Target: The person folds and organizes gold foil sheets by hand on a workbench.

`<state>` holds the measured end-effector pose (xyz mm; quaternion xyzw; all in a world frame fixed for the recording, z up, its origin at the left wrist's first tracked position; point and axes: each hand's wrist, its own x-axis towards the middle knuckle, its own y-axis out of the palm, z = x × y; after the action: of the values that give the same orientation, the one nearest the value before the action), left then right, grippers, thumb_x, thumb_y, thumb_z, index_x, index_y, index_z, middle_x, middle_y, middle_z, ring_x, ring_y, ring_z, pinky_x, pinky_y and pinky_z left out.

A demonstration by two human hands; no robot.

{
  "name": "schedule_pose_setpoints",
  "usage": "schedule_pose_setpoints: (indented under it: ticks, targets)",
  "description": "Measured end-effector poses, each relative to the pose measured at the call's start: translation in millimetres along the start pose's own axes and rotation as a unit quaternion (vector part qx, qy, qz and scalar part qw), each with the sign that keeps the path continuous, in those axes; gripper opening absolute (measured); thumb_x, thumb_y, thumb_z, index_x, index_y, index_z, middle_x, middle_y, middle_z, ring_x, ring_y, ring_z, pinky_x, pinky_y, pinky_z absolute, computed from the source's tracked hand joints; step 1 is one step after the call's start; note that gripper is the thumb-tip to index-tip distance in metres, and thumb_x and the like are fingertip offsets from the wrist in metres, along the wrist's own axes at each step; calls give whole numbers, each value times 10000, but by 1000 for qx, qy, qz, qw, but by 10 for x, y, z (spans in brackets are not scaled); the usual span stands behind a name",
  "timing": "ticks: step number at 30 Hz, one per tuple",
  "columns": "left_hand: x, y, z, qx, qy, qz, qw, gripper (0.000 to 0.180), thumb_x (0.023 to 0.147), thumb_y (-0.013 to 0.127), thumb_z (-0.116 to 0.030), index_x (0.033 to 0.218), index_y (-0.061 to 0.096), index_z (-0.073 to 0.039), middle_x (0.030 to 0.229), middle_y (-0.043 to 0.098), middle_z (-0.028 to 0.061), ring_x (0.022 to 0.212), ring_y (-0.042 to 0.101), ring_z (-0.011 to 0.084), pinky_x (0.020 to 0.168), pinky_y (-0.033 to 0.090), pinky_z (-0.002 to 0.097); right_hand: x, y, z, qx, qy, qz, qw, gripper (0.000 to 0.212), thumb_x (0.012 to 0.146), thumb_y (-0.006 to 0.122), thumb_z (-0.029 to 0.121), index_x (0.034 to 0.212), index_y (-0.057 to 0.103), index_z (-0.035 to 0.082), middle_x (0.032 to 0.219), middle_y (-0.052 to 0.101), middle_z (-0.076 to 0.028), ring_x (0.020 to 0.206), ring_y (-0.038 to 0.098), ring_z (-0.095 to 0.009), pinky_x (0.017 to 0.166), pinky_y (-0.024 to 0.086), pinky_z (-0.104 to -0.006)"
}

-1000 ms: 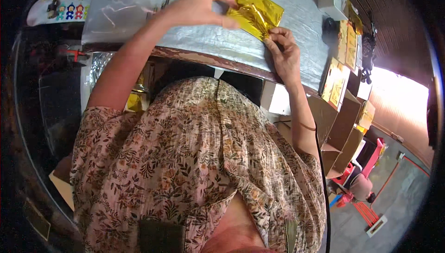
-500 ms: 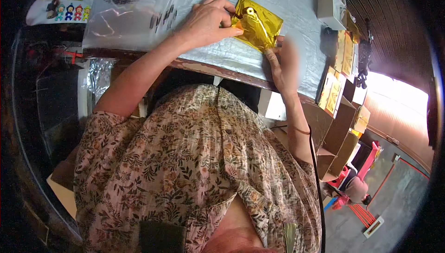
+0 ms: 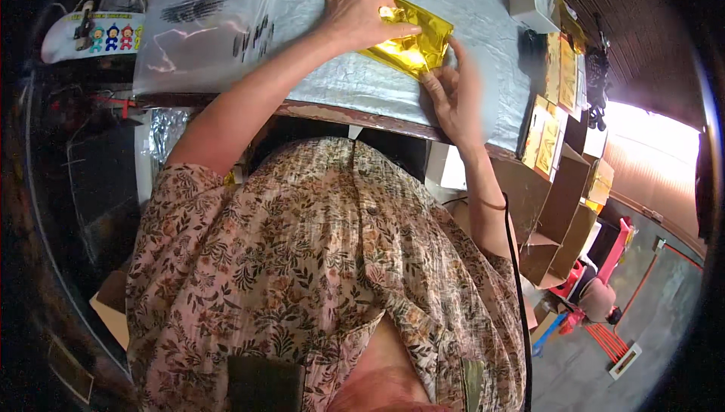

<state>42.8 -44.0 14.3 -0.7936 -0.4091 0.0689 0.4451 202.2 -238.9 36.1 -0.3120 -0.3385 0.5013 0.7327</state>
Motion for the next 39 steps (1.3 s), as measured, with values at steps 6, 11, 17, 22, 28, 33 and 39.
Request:
schedule_pose_setpoints:
  ticks: [6, 11, 17, 22, 28, 33, 39]
  targets:
    - [-21, 44, -83, 32, -24, -10, 999, 596, 696, 815, -623, 1028, 794, -128, 1267, 632, -18, 1229, 511, 245, 1061, 344, 463, -29, -5, -9, 12, 1, 0, 1000, 227, 902, 765, 258, 931, 775, 33, 1568, 463, -111, 1461, 352, -377, 1196, 186, -513]
    - [-49, 81, -81, 41, -9, -38, 998, 554, 710, 822, -593, 1001, 783, -123, 1226, 629, -25, 1203, 509, 229, 1017, 347, 452, -99, 8, -65, 67, 23, -40, 997, 178, 906, 767, 175, 939, 782, 1, 1494, 556, -176, 1433, 437, -370, 1189, 285, -484]
    - [-97, 110, -53, 68, 36, -65, 995, 565, 790, 786, -585, 1045, 765, -81, 1245, 625, 0, 1168, 546, 259, 1013, 381, 474, -117, -22, -13, 20, 54, -49, 997, 171, 879, 778, 155, 885, 777, -16, 1460, 578, -212, 1404, 477, -357, 1166, 335, -441]
    - [-110, 81, -110, 82, 39, -83, 992, 547, 804, 780, -549, 1087, 744, -82, 1240, 619, 6, 1158, 548, 264, 990, 389, 472, -84, -47, 45, -42, 42, -40, 997, 184, 881, 760, 168, 892, 771, -15, 1427, 603, -210, 1380, 499, -356, 1143, 372, -441]
    - [-126, 86, -91, 86, 29, -82, 992, 592, 798, 783, -556, 1145, 724, -80, 1258, 616, 0, 1173, 537, 252, 999, 383, 460, -59, 76, 496, -204, -135, 55, 968, 856, 982, 589, 521, 1628, 233, 86, 1676, 246, -180, 1553, 222, -373, 1232, 178, -600]
    - [-59, -19, -83, 48, 15, -46, 998, 522, 851, 755, -519, 1186, 719, -121, 1242, 644, 27, 1175, 570, 270, 1004, 413, 457, -87, 174, 362, -167, -114, 90, 975, 807, 1021, 526, 521, 1612, 258, 41, 1669, 264, -188, 1548, 237, -366, 1237, 181, -577]
    - [-154, -278, 164, -14, 132, -75, 988, 461, 1036, 559, -407, 1442, 582, -188, 1514, 538, 60, 1452, 440, 241, 1166, 329, 523, -82, 159, 353, -173, -111, 108, 973, 811, 1029, 515, 523, 1609, 252, 20, 1666, 265, -197, 1550, 238, -352, 1250, 183, -527]
